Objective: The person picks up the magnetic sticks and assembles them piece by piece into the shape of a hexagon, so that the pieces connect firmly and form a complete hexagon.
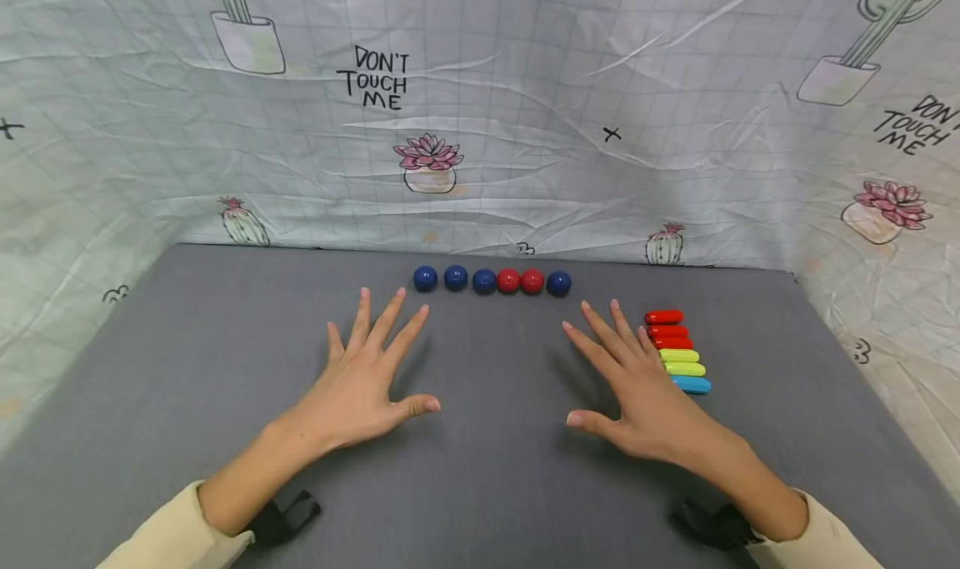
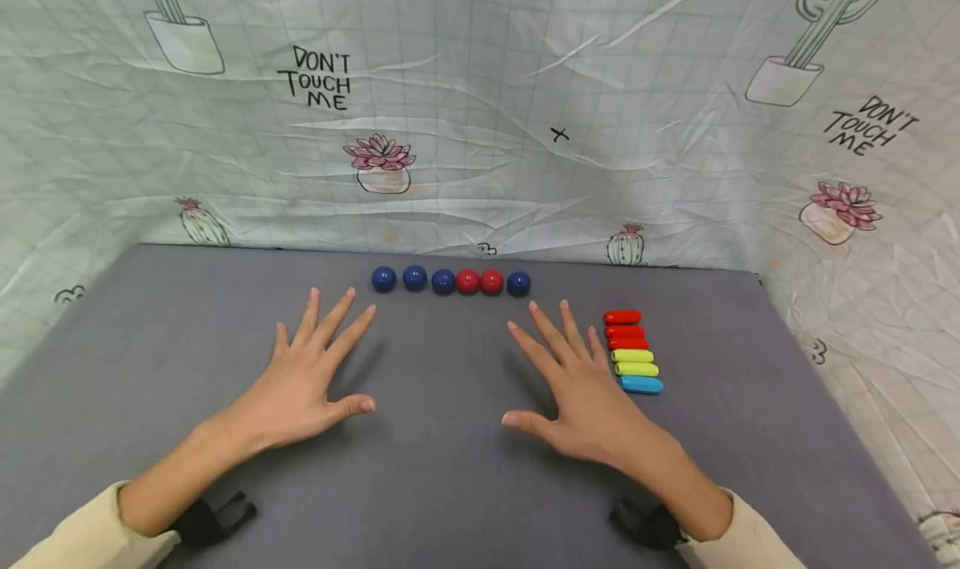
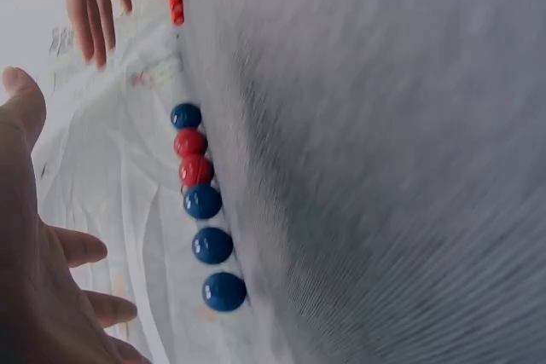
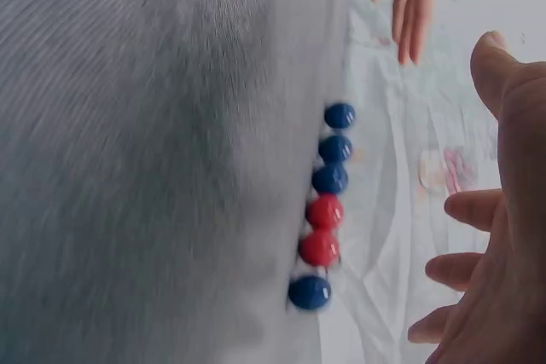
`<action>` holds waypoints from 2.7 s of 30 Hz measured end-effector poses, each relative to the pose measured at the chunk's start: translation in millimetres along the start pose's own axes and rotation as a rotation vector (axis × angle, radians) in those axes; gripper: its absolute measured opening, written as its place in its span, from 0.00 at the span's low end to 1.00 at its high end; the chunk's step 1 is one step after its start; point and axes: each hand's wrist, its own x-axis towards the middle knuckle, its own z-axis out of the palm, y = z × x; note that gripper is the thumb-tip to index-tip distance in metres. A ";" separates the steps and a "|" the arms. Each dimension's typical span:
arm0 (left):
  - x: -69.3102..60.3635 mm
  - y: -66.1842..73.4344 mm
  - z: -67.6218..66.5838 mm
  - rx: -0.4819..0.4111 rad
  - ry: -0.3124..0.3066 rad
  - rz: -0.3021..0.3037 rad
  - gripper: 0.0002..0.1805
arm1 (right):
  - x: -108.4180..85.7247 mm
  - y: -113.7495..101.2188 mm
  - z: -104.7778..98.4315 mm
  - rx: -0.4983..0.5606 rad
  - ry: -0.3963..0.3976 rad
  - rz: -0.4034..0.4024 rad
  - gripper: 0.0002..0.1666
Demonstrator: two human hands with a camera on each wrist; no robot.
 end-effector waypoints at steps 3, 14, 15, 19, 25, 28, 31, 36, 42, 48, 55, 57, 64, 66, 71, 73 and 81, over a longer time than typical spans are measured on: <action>8.4 -8.1 -3.1 -0.016 0.011 -0.027 0.55 | -11.0 10.4 -7.5 0.051 0.052 0.001 0.54; 47.2 -46.4 1.8 -0.304 0.130 -0.140 0.47 | -48.4 55.5 -30.2 0.131 0.234 -0.019 0.42; 51.0 -48.4 2.6 -0.321 0.136 -0.142 0.46 | -51.5 60.6 -31.5 0.126 0.251 -0.016 0.39; 65.0 -56.1 5.8 -0.374 0.149 -0.154 0.43 | -61.0 83.5 -32.4 0.118 0.302 -0.002 0.32; 78.6 -64.7 11.8 -0.488 0.136 -0.256 0.40 | -68.2 104.8 -24.2 0.163 0.249 0.059 0.25; 83.6 -66.5 16.0 -0.531 0.134 -0.301 0.38 | -73.4 112.8 -20.7 0.199 0.203 0.088 0.20; 88.2 -66.5 19.1 -0.559 0.144 -0.319 0.36 | -80.1 122.8 -18.7 0.269 0.184 0.125 0.18; 94.5 -64.2 23.0 -0.559 0.162 -0.304 0.35 | -88.9 136.9 -17.0 0.350 0.176 0.193 0.16; 102.9 -63.1 30.2 -0.525 0.196 -0.280 0.32 | -90.8 139.9 -16.3 0.352 0.167 0.295 0.14; 110.4 -64.7 34.4 -0.511 0.191 -0.292 0.30 | -91.7 143.1 -13.8 0.345 0.164 0.318 0.13; 113.7 -63.0 35.4 -0.488 0.166 -0.280 0.26 | -90.0 141.6 -13.5 0.270 0.148 0.346 0.13; 114.1 -62.3 35.4 -0.472 0.158 -0.274 0.25 | -89.2 140.2 -13.3 0.257 0.140 0.352 0.14; 109.7 -61.5 33.0 -0.465 0.166 -0.268 0.23 | -87.7 137.3 -11.9 0.231 0.152 0.304 0.14; 106.9 -62.3 32.4 -0.464 0.164 -0.268 0.23 | -88.0 137.5 -11.1 0.219 0.161 0.280 0.14; 100.7 -65.7 29.7 -0.463 0.145 -0.282 0.22 | -87.9 138.8 -9.9 0.204 0.182 0.237 0.14; 98.1 -66.5 27.8 -0.465 0.138 -0.288 0.22 | -87.7 138.8 -10.4 0.207 0.189 0.230 0.14; 88.5 -64.0 18.0 -0.486 0.147 -0.232 0.21 | -76.4 120.0 -21.4 0.197 0.258 0.121 0.22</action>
